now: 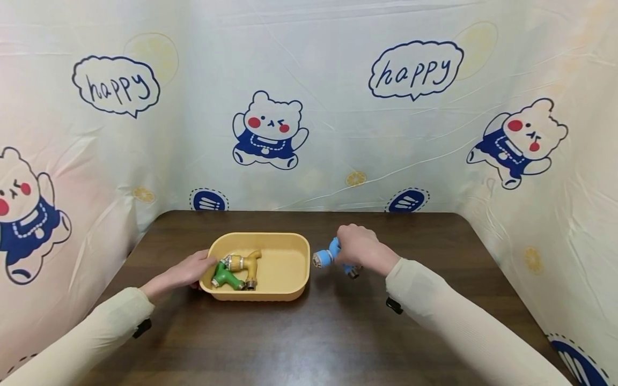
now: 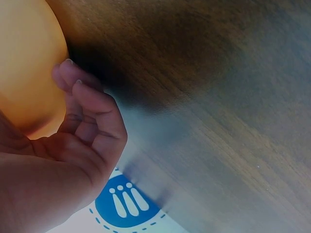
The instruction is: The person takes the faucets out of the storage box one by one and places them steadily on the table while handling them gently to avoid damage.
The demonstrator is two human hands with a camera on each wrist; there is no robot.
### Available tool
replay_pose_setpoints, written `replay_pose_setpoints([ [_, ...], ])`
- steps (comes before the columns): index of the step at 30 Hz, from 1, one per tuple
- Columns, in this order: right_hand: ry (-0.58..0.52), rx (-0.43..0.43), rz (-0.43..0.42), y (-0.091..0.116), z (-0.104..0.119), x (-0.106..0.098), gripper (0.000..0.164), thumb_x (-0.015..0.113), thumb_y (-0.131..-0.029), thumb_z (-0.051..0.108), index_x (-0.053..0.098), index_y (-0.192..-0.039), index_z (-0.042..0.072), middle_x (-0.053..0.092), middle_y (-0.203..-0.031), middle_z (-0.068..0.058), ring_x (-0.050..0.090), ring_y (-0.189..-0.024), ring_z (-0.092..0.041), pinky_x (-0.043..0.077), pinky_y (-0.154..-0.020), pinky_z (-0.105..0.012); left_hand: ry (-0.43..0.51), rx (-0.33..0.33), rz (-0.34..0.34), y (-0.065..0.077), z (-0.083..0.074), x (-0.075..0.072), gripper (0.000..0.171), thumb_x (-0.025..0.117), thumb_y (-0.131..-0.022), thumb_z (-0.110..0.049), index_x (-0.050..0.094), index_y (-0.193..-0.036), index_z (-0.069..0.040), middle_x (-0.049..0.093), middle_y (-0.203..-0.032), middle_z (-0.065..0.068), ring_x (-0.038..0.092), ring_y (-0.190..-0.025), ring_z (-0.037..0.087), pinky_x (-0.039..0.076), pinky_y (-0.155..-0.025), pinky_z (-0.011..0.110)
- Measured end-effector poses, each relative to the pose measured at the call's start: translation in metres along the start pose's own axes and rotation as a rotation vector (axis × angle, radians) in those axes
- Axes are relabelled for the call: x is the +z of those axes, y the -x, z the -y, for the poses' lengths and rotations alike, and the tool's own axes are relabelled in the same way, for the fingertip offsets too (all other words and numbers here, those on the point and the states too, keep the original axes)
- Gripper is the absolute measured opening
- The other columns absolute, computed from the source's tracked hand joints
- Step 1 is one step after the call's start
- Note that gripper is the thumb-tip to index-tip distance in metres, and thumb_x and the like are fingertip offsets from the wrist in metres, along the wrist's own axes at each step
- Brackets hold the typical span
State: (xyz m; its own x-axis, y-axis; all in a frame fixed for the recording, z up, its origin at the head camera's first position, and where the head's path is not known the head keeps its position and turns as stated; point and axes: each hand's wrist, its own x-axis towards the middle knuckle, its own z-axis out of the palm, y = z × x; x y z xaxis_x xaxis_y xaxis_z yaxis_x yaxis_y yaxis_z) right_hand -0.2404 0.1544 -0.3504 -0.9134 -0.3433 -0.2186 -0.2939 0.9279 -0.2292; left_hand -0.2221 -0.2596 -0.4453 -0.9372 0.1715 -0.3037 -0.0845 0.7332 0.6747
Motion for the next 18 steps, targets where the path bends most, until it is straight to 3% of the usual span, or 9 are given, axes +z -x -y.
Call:
replay_pose_setpoints([
  [18, -0.004, 0.002, 0.017, 0.0035, -0.0084, 0.001, 0.022, 0.084, -0.088, 0.02, 0.067, -0.081, 0.007, 0.059, -0.069, -0.004, 0.054, -0.06, -0.017, 0.044, -0.052, -0.029, 0.009, -0.008, 0.01, -0.0014, -0.0011, -0.0006, 0.048, 0.034, -0.108, -0.022, 0.045, -0.143, 0.008, 0.064, -0.071, 0.01, 0.062, -0.054, 0.023, 0.051, -0.047, 0.033],
])
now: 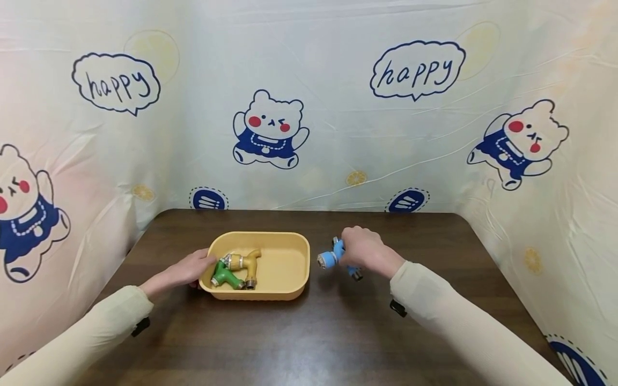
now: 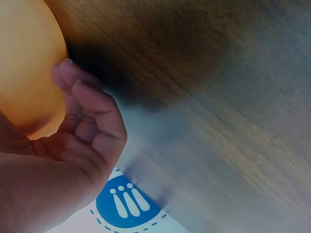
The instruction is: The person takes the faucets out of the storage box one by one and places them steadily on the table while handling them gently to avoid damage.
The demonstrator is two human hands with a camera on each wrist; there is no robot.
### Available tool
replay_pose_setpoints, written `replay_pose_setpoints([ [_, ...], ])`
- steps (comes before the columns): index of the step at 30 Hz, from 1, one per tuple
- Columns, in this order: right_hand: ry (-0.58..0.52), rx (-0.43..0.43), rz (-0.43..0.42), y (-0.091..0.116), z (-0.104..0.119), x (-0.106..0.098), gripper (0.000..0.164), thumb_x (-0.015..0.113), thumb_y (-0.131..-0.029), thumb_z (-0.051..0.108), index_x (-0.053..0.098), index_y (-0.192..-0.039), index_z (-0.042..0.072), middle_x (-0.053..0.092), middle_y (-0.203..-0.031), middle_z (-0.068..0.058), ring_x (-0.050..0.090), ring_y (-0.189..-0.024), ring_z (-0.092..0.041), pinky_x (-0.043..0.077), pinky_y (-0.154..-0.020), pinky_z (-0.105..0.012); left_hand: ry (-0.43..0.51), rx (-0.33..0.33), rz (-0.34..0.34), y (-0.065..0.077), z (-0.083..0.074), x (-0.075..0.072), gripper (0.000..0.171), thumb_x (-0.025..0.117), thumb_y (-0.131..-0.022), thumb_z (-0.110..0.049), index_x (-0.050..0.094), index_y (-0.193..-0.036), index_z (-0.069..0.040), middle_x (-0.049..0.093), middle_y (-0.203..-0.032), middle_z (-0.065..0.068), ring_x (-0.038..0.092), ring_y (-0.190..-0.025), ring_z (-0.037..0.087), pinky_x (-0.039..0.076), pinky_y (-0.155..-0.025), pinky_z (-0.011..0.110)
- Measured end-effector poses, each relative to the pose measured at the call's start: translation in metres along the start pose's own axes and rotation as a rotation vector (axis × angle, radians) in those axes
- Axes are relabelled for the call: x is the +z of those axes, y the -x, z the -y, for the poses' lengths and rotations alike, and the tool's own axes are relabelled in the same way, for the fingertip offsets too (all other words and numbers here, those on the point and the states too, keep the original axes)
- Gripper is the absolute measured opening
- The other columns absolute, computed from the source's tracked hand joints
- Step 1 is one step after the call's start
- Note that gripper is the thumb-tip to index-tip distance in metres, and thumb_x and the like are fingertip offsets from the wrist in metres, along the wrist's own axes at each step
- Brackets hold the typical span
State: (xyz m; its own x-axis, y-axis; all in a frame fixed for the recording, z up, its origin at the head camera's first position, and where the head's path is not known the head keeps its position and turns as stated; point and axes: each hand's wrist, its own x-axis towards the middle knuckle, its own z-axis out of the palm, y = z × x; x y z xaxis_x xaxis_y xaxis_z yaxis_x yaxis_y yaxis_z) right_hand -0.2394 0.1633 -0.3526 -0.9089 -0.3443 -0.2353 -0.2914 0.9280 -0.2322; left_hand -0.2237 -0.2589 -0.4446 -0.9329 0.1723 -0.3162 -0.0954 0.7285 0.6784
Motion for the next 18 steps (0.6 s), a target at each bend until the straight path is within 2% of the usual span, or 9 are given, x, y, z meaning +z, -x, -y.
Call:
replay_pose_setpoints([
  [6, -0.011, -0.008, -0.005, 0.0019, -0.0031, 0.0023, 0.023, 0.083, -0.087, 0.019, 0.066, -0.077, 0.008, 0.056, -0.066, -0.002, 0.052, -0.058, -0.016, 0.041, -0.05, -0.028, 0.004, 0.007, -0.002, -0.0001, 0.0014, 0.0005, 0.045, 0.035, -0.107, -0.021, 0.047, -0.14, 0.007, 0.064, -0.069, 0.01, 0.061, -0.052, 0.021, 0.049, -0.046, 0.031],
  [13, 0.001, -0.018, -0.02, 0.0045, -0.0062, 0.0031, 0.043, 0.081, -0.086, 0.015, 0.047, -0.059, 0.015, 0.034, -0.055, 0.005, 0.036, -0.05, -0.011, 0.028, -0.047, -0.027, 0.003, 0.04, 0.003, 0.0038, -0.0008, -0.0008, 0.046, 0.034, -0.107, -0.02, 0.046, -0.141, 0.009, 0.063, -0.068, 0.009, 0.06, -0.051, 0.021, 0.05, -0.045, 0.033],
  [18, 0.005, -0.013, -0.024, 0.0051, -0.0077, 0.0053, 0.045, 0.08, -0.085, 0.015, 0.044, -0.057, 0.016, 0.032, -0.055, 0.005, 0.036, -0.05, -0.011, 0.027, -0.047, -0.026, 0.001, 0.045, -0.001, 0.0036, 0.0004, 0.0002, 0.045, 0.034, -0.108, -0.02, 0.046, -0.14, 0.009, 0.063, -0.068, 0.009, 0.059, -0.051, 0.02, 0.049, -0.045, 0.032],
])
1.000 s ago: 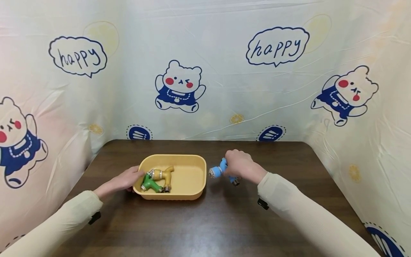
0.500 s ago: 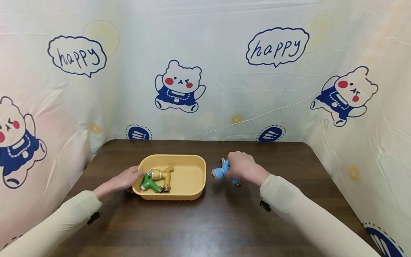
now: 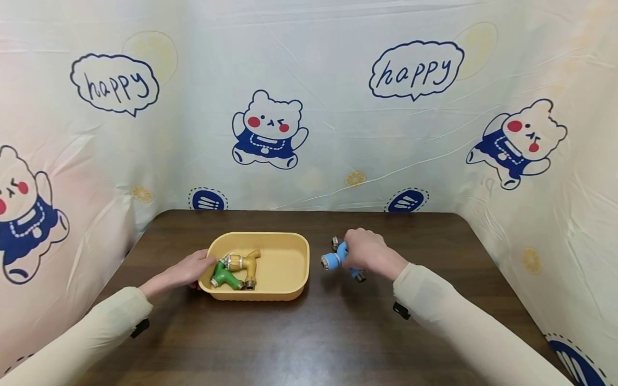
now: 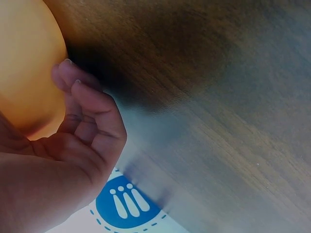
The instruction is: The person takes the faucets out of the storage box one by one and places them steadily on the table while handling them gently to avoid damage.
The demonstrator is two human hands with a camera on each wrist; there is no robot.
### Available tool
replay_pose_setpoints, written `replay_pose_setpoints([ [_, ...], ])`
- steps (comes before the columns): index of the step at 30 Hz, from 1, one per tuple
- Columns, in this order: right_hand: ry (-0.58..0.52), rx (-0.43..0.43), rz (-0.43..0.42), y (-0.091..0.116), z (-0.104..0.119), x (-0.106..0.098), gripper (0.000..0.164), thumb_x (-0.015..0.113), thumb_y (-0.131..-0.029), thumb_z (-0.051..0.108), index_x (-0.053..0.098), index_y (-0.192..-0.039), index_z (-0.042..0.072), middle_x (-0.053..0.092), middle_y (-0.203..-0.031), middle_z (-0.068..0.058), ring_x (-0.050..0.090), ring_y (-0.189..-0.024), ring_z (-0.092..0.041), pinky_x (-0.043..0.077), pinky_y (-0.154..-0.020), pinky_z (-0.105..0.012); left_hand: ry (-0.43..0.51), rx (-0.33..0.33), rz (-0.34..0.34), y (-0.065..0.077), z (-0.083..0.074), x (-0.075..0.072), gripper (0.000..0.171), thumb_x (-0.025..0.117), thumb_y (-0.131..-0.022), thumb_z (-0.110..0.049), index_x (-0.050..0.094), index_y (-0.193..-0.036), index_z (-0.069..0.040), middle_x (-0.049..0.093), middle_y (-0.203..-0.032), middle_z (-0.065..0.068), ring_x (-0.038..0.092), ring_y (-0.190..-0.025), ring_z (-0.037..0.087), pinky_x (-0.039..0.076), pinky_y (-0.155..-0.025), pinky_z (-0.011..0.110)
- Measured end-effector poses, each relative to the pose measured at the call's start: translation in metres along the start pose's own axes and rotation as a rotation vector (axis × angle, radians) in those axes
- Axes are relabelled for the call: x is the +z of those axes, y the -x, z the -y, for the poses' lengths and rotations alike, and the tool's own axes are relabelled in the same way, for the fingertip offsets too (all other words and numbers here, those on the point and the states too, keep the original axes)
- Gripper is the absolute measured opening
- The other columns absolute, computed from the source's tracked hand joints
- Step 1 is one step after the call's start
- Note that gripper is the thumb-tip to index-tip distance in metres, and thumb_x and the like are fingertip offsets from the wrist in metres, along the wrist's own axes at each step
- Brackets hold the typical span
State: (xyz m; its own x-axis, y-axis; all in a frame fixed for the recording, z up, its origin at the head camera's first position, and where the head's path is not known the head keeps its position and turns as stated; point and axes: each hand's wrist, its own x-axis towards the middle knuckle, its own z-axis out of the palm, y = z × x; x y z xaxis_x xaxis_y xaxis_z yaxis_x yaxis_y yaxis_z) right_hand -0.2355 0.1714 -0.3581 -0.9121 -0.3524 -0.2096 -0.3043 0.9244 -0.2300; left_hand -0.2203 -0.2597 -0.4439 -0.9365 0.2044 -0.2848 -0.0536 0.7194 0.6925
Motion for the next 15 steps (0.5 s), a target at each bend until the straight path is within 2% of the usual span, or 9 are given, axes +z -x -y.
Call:
replay_pose_setpoints([
  [9, -0.001, 0.013, 0.001, 0.0008, -0.0033, 0.0022, 0.043, 0.082, -0.083, 0.017, 0.047, -0.057, 0.016, 0.039, -0.054, 0.005, 0.042, -0.05, -0.012, 0.032, -0.046, -0.027, -0.002, -0.006, -0.017, -0.0009, 0.0019, 0.0015, 0.046, 0.033, -0.109, -0.021, 0.045, -0.141, 0.01, 0.063, -0.068, 0.009, 0.059, -0.051, 0.02, 0.049, -0.045, 0.032],
  [15, -0.007, 0.02, 0.002, 0.0025, -0.0063, 0.0028, 0.043, 0.082, -0.083, 0.019, 0.049, -0.057, 0.016, 0.039, -0.054, 0.005, 0.042, -0.05, -0.012, 0.033, -0.046, -0.026, -0.003, -0.004, -0.018, -0.0007, 0.0008, 0.0019, 0.046, 0.034, -0.108, -0.02, 0.046, -0.141, 0.009, 0.063, -0.067, 0.009, 0.059, -0.051, 0.019, 0.048, -0.045, 0.031],
])
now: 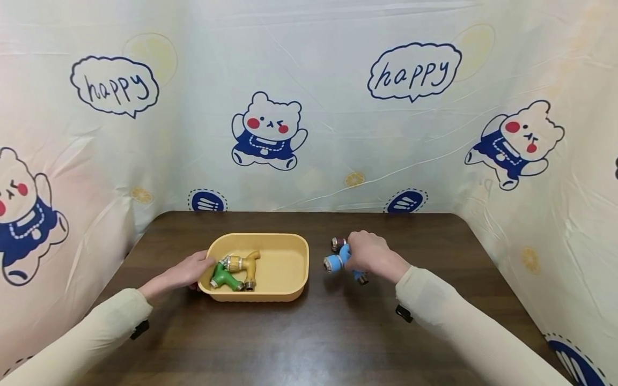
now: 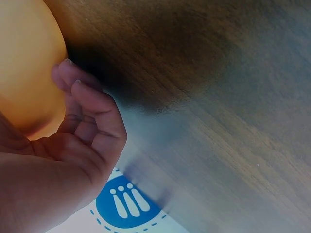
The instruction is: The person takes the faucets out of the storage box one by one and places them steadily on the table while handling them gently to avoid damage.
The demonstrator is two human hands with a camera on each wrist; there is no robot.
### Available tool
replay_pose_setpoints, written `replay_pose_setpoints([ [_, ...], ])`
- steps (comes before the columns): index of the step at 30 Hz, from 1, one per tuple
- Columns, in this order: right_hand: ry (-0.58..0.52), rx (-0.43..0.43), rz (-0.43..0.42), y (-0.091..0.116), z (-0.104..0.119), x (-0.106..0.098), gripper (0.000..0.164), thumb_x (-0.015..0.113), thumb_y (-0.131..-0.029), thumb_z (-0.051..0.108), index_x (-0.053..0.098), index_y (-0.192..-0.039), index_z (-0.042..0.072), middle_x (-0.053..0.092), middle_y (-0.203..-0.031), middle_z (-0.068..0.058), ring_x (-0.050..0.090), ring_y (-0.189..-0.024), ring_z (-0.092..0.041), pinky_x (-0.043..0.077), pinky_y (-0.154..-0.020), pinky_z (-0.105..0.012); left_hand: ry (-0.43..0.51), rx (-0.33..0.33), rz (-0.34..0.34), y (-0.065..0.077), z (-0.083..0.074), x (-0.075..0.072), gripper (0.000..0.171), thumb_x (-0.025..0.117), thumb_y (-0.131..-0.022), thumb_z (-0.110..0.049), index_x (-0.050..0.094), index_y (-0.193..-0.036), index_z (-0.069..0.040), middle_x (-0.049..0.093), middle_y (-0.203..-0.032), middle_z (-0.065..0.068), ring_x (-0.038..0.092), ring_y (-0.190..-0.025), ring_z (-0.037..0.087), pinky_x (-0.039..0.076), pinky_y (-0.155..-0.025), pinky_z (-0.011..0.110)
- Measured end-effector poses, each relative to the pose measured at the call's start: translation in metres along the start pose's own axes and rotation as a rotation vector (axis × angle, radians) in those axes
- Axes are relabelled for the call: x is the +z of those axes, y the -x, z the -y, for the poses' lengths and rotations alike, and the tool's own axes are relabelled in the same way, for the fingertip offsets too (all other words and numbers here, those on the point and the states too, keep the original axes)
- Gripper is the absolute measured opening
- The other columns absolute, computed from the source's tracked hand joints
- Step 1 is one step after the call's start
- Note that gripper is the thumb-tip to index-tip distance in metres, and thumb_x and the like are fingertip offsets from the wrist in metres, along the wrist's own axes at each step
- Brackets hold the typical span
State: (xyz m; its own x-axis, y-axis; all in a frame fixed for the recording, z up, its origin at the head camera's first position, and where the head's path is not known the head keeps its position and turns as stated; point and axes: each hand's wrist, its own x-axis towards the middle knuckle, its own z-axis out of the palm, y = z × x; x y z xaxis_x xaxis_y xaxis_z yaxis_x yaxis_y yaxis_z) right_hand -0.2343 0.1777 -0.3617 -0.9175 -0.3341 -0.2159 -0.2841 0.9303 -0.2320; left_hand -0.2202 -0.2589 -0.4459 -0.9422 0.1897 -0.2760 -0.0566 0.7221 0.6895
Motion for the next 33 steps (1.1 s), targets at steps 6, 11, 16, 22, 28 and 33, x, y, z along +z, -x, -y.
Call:
replay_pose_setpoints([
  [6, -0.02, -0.004, 0.003, 0.002, -0.003, 0.002, 0.041, 0.082, -0.085, 0.018, 0.051, -0.058, 0.015, 0.039, -0.055, 0.004, 0.043, -0.05, -0.012, 0.033, -0.045, -0.025, -0.005, -0.001, 0.004, -0.001, 0.001, 0.0, 0.047, 0.034, -0.109, -0.021, 0.045, -0.142, 0.009, 0.063, -0.067, 0.009, 0.059, -0.051, 0.02, 0.049, -0.045, 0.032],
  [11, -0.02, 0.007, 0.003, 0.002, -0.005, 0.001, 0.041, 0.082, -0.085, 0.018, 0.051, -0.058, 0.015, 0.038, -0.055, 0.004, 0.04, -0.05, -0.011, 0.031, -0.046, -0.025, 0.001, -0.021, 0.013, -0.005, 0.001, -0.001, 0.047, 0.033, -0.109, -0.022, 0.044, -0.144, 0.007, 0.064, -0.07, 0.01, 0.061, -0.052, 0.021, 0.05, -0.046, 0.033],
  [16, -0.008, 0.005, -0.002, 0.001, -0.008, 0.001, 0.043, 0.081, -0.085, 0.019, 0.05, -0.057, 0.016, 0.036, -0.055, 0.005, 0.038, -0.05, -0.011, 0.029, -0.046, -0.025, 0.005, -0.03, 0.016, -0.006, 0.0, -0.002, 0.047, 0.033, -0.109, -0.021, 0.044, -0.144, 0.007, 0.064, -0.071, 0.01, 0.062, -0.054, 0.023, 0.051, -0.047, 0.033],
  [22, 0.007, -0.004, -0.012, 0.004, -0.011, 0.002, 0.044, 0.08, -0.084, 0.018, 0.047, -0.055, 0.017, 0.034, -0.054, 0.006, 0.036, -0.05, -0.011, 0.027, -0.047, -0.025, -0.002, -0.029, 0.012, -0.005, 0.0, -0.002, 0.046, 0.033, -0.109, -0.021, 0.045, -0.142, 0.007, 0.064, -0.07, 0.01, 0.06, -0.052, 0.021, 0.05, -0.046, 0.032],
  [28, -0.005, -0.003, -0.015, 0.008, -0.014, 0.004, 0.043, 0.079, -0.083, 0.016, 0.046, -0.056, 0.018, 0.034, -0.054, 0.007, 0.035, -0.051, -0.01, 0.026, -0.047, -0.025, 0.005, -0.016, 0.011, -0.003, 0.001, -0.001, 0.044, 0.033, -0.109, -0.021, 0.047, -0.14, 0.008, 0.064, -0.068, 0.01, 0.059, -0.05, 0.02, 0.049, -0.045, 0.032],
  [33, -0.015, 0.013, -0.01, 0.008, -0.017, 0.006, 0.041, 0.08, -0.083, 0.016, 0.048, -0.057, 0.017, 0.036, -0.055, 0.006, 0.038, -0.051, -0.011, 0.027, -0.047, -0.026, 0.006, -0.011, 0.011, -0.003, 0.002, 0.0, 0.044, 0.034, -0.109, -0.021, 0.047, -0.139, 0.008, 0.064, -0.068, 0.009, 0.059, -0.05, 0.02, 0.048, -0.045, 0.032],
])
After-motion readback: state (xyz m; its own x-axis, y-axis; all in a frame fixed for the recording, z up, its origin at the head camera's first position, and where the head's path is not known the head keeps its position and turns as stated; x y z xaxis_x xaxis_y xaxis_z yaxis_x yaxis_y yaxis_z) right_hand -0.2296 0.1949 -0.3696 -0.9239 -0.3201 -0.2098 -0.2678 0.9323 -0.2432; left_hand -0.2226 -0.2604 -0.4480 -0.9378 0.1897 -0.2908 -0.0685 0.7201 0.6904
